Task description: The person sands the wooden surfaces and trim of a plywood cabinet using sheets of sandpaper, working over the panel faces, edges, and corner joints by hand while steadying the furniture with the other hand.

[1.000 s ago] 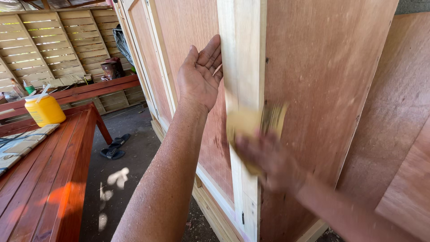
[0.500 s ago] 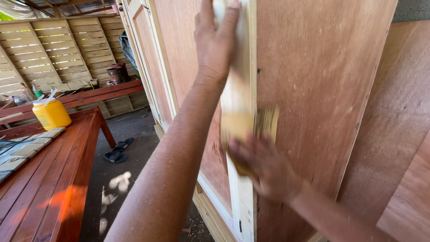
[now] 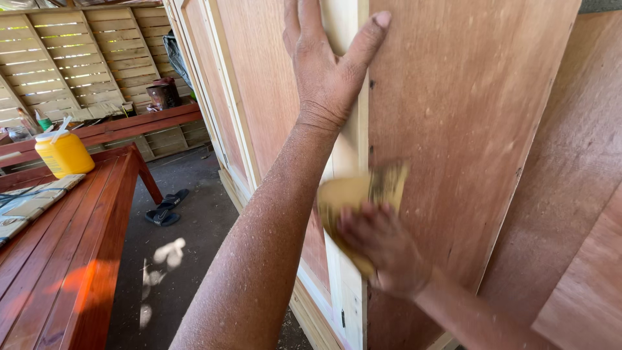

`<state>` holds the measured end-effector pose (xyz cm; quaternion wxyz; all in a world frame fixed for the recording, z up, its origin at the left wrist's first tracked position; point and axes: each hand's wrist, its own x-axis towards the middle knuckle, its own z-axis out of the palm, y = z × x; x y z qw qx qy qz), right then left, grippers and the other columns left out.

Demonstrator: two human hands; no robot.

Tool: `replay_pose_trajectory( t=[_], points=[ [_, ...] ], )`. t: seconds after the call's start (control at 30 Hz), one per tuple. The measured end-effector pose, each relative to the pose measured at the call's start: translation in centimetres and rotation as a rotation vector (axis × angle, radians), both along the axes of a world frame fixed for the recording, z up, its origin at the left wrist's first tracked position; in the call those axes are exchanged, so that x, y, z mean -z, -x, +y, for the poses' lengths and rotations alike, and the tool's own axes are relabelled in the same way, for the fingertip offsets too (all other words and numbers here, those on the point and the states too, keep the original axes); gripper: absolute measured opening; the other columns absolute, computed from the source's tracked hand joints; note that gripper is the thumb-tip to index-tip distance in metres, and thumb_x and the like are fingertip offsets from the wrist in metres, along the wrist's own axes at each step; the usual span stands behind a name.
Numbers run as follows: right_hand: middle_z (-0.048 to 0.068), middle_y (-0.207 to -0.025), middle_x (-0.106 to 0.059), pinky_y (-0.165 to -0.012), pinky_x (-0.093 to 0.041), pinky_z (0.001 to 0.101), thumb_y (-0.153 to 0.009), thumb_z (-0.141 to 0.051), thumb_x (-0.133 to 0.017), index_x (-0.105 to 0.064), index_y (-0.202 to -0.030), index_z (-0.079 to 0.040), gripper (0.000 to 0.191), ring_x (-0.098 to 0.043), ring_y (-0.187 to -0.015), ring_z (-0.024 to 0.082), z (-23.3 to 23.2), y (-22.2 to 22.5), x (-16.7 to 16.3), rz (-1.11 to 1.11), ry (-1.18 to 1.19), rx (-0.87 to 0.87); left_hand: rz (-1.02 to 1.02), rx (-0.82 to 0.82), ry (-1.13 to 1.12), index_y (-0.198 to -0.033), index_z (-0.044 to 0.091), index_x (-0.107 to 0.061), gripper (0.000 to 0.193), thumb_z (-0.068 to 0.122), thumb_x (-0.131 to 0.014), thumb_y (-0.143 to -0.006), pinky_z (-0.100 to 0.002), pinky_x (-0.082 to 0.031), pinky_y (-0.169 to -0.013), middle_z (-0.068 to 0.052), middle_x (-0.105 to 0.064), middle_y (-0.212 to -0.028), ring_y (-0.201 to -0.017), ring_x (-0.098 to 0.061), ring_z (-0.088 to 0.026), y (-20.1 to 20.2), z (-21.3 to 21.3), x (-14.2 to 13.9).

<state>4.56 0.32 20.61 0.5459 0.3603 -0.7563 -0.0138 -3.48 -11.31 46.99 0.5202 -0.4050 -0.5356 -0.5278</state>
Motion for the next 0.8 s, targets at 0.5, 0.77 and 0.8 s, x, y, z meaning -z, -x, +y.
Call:
replay_pose_trajectory(
  t=[0.5, 0.77, 0.8],
  points=[
    [0.004, -0.171, -0.021, -0.13, -0.013, 0.0506, -0.107, -0.024, -0.049, -0.033, -0.161, -0.018, 0.057, -0.015, -0.16, 0.025, 1.3, 0.2, 7.4, 0.004, 0.367, 0.023, 0.137, -0.02, -0.031, -0.1, 0.001, -0.072, 0.052, 0.05, -0.074, -0.085, -0.043, -0.053, -0.086, -0.013, -0.071, -0.093, -0.093, -0.068, -0.027, 1.3, 0.7, 0.0],
    [0.003, -0.169, -0.025, -0.129, -0.019, 0.0502, -0.101, -0.029, -0.065, -0.042, -0.154, -0.021, 0.059, -0.017, -0.159, 0.024, -1.5, -5.3, 8.4, -0.125, 0.269, 0.022, 0.007, 0.032, 0.011, -0.088, 0.003, -0.074, 0.041, 0.043, -0.07, -0.087, -0.042, -0.055, -0.075, -0.009, -0.072, -0.074, -0.074, -0.071, -0.025, 1.3, 1.0, -0.5],
    [0.003, -0.17, -0.026, -0.132, -0.018, 0.0512, -0.101, -0.021, -0.065, -0.045, -0.153, -0.02, 0.055, -0.018, -0.161, 0.024, -1.9, -4.4, 6.6, -0.049, 0.293, 0.039, 0.018, 0.024, -0.005, -0.089, 0.002, -0.074, 0.04, 0.043, -0.07, -0.087, -0.043, -0.054, -0.078, -0.01, -0.072, -0.076, -0.077, -0.071, -0.026, 1.2, 1.0, -0.4]
  ],
)
